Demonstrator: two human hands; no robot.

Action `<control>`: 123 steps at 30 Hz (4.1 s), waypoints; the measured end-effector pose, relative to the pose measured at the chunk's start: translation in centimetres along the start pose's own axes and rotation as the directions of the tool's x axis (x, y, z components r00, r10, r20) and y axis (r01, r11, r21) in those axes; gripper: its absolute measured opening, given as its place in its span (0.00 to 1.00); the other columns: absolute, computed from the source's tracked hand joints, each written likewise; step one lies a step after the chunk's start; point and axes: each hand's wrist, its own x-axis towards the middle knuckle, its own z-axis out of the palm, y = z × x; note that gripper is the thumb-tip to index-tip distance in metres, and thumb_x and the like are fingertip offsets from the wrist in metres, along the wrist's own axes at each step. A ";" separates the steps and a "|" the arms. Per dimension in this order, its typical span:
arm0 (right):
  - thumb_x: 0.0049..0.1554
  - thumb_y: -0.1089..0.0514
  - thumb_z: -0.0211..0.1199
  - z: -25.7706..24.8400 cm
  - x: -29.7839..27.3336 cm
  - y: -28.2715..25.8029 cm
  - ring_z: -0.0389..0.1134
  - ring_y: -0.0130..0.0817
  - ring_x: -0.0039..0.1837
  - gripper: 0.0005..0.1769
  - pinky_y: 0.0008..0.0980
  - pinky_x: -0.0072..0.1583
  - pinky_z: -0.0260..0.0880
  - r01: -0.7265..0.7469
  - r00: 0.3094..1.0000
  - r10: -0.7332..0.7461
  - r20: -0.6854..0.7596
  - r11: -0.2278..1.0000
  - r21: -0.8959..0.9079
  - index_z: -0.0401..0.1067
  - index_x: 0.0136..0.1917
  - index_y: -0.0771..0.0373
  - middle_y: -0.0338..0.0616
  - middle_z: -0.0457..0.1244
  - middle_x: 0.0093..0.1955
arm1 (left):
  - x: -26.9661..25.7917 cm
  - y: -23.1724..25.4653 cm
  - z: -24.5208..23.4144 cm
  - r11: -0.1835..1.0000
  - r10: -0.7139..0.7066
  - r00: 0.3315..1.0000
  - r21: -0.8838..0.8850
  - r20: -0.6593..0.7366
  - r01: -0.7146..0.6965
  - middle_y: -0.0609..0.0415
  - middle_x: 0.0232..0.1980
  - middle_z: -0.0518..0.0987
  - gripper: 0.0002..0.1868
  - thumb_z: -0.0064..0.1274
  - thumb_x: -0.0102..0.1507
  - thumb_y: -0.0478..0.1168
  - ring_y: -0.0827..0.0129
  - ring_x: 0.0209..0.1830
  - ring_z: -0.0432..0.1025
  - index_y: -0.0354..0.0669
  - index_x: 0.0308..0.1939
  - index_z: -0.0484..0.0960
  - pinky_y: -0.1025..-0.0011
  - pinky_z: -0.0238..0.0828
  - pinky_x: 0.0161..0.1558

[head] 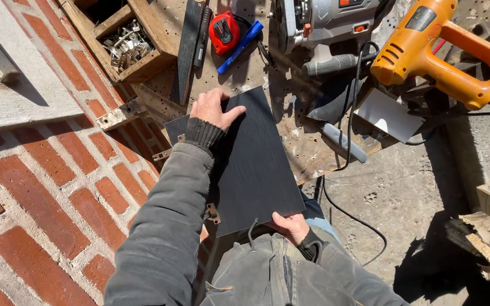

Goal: Preparing and finishing a cabinet door panel, including edge trimming, hinge installation, and measuring.

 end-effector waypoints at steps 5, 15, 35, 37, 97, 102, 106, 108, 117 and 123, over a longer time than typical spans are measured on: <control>0.55 0.59 0.68 2.5 -3.1 -2.8 0.67 0.48 0.67 0.35 0.51 0.67 0.67 0.104 0.987 -0.106 0.124 0.994 0.024 0.59 0.72 0.68 0.56 0.62 0.67 | -0.1 -1.1 -2.8 0.947 -0.249 0.960 -0.176 0.126 0.269 0.44 0.42 0.83 0.33 0.68 0.54 0.62 0.57 0.42 0.79 0.38 0.46 0.77 0.60 0.76 0.46; 0.67 0.51 0.65 4.6 0.3 -14.9 0.64 0.24 0.41 0.18 0.27 0.43 0.67 0.456 0.889 -0.444 0.112 0.879 -0.137 0.73 0.55 0.71 0.44 0.67 0.46 | -12.7 -6.6 -16.6 0.584 -0.237 0.902 -0.689 0.362 0.430 0.57 0.42 0.83 0.21 0.67 0.58 0.46 0.73 0.40 0.78 0.38 0.49 0.82 0.70 0.78 0.44; 0.66 0.55 0.58 -9.4 -9.9 -11.8 0.71 0.34 0.56 0.19 0.32 0.58 0.72 0.292 0.903 -0.430 0.012 0.593 -0.750 0.70 0.65 0.71 0.50 0.69 0.56 | -39.1 -3.4 34.3 -0.789 -0.064 0.910 -0.579 0.409 0.205 0.50 0.50 0.80 0.26 0.53 0.66 0.56 0.66 0.46 0.76 0.36 0.55 0.75 0.62 0.75 0.49; 0.65 0.54 0.58 -13.0 -10.3 -9.6 0.72 0.34 0.55 0.20 0.33 0.58 0.73 0.169 0.941 -0.332 -0.058 0.612 -0.772 0.71 0.65 0.70 0.50 0.70 0.55 | -38.4 -3.7 36.4 -0.836 0.052 0.907 -0.479 0.417 0.268 0.50 0.49 0.80 0.27 0.54 0.68 0.57 0.67 0.42 0.74 0.35 0.55 0.75 0.65 0.74 0.45; 0.61 0.65 0.66 10.7 -1.1 -14.3 0.68 0.34 0.41 0.07 0.30 0.44 0.69 0.449 0.533 -0.623 0.573 -0.366 -0.815 0.76 0.54 0.65 0.46 0.67 0.44 | -19.9 3.5 2.8 0.389 -0.246 0.902 -0.816 0.355 0.428 0.56 0.36 0.86 0.14 0.58 0.67 0.47 0.78 0.32 0.77 0.40 0.43 0.85 0.75 0.75 0.36; 0.58 0.65 0.67 12.8 0.3 -13.0 0.66 0.34 0.35 0.07 0.31 0.39 0.66 0.434 0.652 -0.548 0.525 -0.299 -0.850 0.77 0.52 0.64 0.45 0.67 0.39 | -4.9 3.0 -0.4 0.841 -0.302 0.908 -0.530 -0.290 0.110 0.56 0.37 0.84 0.12 0.63 0.64 0.47 0.68 0.35 0.79 0.46 0.46 0.86 0.69 0.76 0.38; 0.58 0.64 0.67 13.8 0.8 -13.1 0.68 0.34 0.36 0.07 0.30 0.39 0.67 0.502 0.621 -0.523 0.584 -0.306 -0.809 0.76 0.52 0.64 0.44 0.68 0.42 | 3.6 0.8 0.8 1.000 0.014 0.811 -0.011 -0.585 -0.025 0.55 0.45 0.81 0.15 0.65 0.58 0.44 0.60 0.45 0.74 0.45 0.45 0.81 0.64 0.73 0.43; 0.59 0.64 0.66 13.8 1.1 -13.4 0.68 0.34 0.37 0.07 0.29 0.40 0.68 0.519 0.610 -0.527 0.592 -0.298 -0.801 0.76 0.52 0.64 0.44 0.69 0.43 | 5.0 0.4 0.7 0.991 0.076 0.845 0.132 -0.529 -0.007 0.54 0.41 0.79 0.15 0.66 0.56 0.45 0.59 0.43 0.72 0.45 0.39 0.80 0.63 0.72 0.43; 0.66 0.60 0.58 16.0 4.4 -15.5 0.72 0.26 0.55 0.15 0.27 0.56 0.74 0.512 0.791 -0.581 0.189 0.461 -0.725 0.72 0.63 0.69 0.40 0.70 0.53 | -4.8 7.2 -3.2 0.963 -0.129 0.890 -0.269 -0.437 0.007 0.59 0.40 0.83 0.11 0.66 0.59 0.47 0.61 0.41 0.75 0.47 0.38 0.85 0.62 0.72 0.43; 0.68 0.58 0.56 16.2 3.1 -15.3 0.69 0.24 0.51 0.18 0.24 0.52 0.70 0.554 0.766 -0.622 0.164 0.509 -0.659 0.66 0.67 0.71 0.41 0.68 0.49 | -15.8 9.1 -2.1 0.855 -0.139 0.984 -0.515 -0.108 0.064 0.57 0.40 0.84 0.10 0.64 0.55 0.41 0.61 0.39 0.75 0.43 0.39 0.86 0.64 0.74 0.41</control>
